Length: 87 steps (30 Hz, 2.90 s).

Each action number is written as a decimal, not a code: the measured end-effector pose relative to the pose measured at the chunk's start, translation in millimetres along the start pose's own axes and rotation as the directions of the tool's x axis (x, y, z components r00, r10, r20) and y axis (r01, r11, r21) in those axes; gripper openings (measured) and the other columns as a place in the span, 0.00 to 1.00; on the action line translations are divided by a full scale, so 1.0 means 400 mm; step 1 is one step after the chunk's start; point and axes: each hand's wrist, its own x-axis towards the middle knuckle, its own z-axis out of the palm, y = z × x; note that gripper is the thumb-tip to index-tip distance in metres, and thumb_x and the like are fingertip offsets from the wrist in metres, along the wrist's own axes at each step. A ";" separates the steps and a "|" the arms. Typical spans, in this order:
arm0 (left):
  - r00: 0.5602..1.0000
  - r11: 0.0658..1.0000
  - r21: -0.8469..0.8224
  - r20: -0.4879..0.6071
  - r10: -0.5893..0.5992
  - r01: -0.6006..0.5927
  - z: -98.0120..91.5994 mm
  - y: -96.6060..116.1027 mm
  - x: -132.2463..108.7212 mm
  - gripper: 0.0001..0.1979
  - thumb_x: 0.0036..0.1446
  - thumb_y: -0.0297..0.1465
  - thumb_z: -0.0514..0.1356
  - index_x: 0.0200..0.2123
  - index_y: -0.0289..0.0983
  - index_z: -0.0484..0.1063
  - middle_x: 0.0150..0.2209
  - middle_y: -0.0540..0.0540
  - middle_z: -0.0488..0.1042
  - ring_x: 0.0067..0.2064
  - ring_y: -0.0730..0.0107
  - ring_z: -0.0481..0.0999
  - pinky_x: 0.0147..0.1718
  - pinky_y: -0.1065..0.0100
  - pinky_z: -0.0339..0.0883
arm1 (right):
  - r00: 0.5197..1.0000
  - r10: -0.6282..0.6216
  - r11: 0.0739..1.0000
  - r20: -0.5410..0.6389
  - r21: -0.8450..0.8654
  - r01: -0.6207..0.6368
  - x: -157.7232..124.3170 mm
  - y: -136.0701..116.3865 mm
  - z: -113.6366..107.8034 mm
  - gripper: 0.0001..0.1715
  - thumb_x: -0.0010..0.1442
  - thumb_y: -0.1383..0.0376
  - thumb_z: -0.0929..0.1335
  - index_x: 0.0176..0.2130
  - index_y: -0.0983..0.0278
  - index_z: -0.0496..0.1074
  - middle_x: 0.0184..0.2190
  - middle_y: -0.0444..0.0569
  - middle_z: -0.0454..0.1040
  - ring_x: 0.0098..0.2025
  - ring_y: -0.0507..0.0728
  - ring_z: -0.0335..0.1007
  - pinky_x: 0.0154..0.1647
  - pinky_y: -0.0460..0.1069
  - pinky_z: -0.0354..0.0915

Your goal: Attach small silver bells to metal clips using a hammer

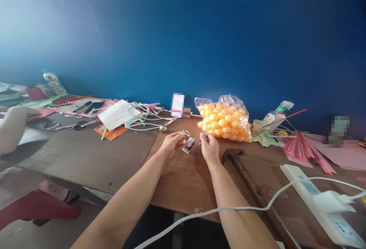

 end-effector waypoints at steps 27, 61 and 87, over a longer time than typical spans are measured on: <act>0.997 0.994 -0.106 -0.075 0.000 -0.008 0.008 0.000 0.005 0.11 0.47 0.30 0.68 0.32 0.30 0.72 0.28 0.46 0.74 0.27 0.76 0.75 0.28 0.75 0.71 | 0.910 0.183 0.854 0.373 -0.519 0.041 -0.024 -0.018 0.029 0.11 0.53 0.54 0.68 0.33 0.55 0.78 0.30 0.48 0.79 0.34 0.59 0.75 0.27 0.47 0.57; 0.993 0.995 -0.089 0.113 -0.043 0.053 0.009 0.003 -0.006 0.14 0.51 0.29 0.66 0.42 0.31 0.75 0.38 0.42 0.77 0.34 0.75 0.77 0.37 0.75 0.71 | 0.923 0.220 0.587 0.315 0.713 -0.384 -0.003 -0.054 -0.021 0.15 0.42 0.65 0.76 0.33 0.63 0.75 0.29 0.43 0.74 0.26 0.47 0.66 0.23 0.41 0.66; 0.972 0.999 0.025 0.233 -0.040 0.035 0.008 -0.005 -0.008 0.18 0.51 0.31 0.66 0.46 0.31 0.75 0.44 0.40 0.76 0.38 0.73 0.77 0.44 0.71 0.68 | 0.932 0.099 0.720 0.349 0.622 -0.309 -0.022 -0.058 -0.007 0.14 0.48 0.57 0.74 0.33 0.62 0.76 0.30 0.45 0.74 0.24 0.48 0.62 0.23 0.45 0.63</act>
